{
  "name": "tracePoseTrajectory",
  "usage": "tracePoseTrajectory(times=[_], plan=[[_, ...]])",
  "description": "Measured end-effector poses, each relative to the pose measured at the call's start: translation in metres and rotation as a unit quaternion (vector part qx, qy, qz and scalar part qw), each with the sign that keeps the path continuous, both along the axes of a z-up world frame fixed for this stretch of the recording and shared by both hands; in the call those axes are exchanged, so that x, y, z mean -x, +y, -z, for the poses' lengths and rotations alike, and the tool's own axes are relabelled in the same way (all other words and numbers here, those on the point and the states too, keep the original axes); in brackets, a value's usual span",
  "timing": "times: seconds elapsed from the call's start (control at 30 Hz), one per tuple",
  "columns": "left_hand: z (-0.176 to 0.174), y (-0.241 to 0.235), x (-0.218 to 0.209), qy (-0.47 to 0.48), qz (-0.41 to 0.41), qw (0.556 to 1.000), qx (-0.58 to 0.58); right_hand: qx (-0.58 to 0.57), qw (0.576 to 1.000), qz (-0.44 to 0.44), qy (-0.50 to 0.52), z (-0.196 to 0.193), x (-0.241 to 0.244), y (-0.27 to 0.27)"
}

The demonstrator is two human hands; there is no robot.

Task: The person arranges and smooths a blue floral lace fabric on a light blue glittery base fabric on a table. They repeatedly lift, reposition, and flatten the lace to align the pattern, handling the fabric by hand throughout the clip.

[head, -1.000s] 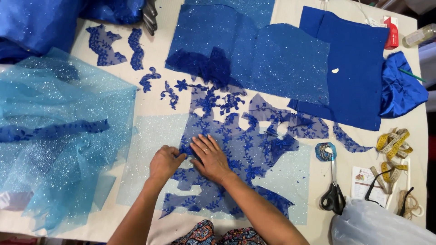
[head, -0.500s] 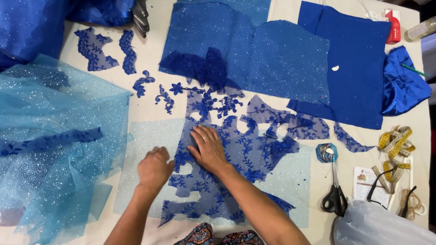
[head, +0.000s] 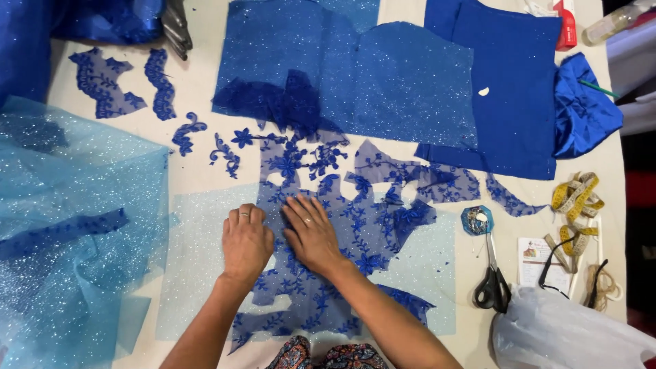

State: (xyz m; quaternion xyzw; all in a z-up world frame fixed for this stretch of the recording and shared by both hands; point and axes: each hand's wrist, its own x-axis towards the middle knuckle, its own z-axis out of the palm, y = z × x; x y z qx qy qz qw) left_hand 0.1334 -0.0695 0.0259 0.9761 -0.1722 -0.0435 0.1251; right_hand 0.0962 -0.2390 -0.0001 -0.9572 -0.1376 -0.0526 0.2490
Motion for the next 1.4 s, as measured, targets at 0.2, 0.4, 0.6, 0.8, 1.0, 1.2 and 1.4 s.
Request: tracePoseTrajectory(times=[0.2, 0.4, 0.6, 0.8, 1.0, 1.2, 1.4], plan=[[0.009, -0.029, 0.01, -0.089, 0.201, 0.974, 0.052, 0.021, 0.997, 0.066, -0.026, 0.019, 0.032, -0.032], [0.013, -0.037, -0.001, 0.052, 0.256, 0.957, -0.124, 0.082, 0.993, 0.076, -0.042, 0.021, 0.031, -0.036], [-0.008, -0.038, -0.005, 0.104, 0.21, 0.952, -0.197, 0.094, 0.99, 0.103, -0.011, 0.012, 0.029, -0.039], [-0.004, -0.037, -0.004, 0.11, 0.204, 0.947, -0.225, 0.086, 0.988, 0.102, 0.083, -0.002, 0.038, -0.051], [-0.001, -0.05, 0.012, 0.093, 0.224, 0.95, -0.197, 0.091, 0.976, 0.142, 0.138, 0.01, 0.071, -0.076], [-0.002, -0.064, 0.016, 0.131, 0.285, 0.933, -0.175, 0.111, 0.974, 0.189, 0.055, 0.017, 0.07, -0.103], [-0.001, -0.062, 0.016, 0.128, 0.287, 0.934, -0.17, 0.109, 0.958, 0.266, -0.009, 0.025, 0.07, -0.131]])
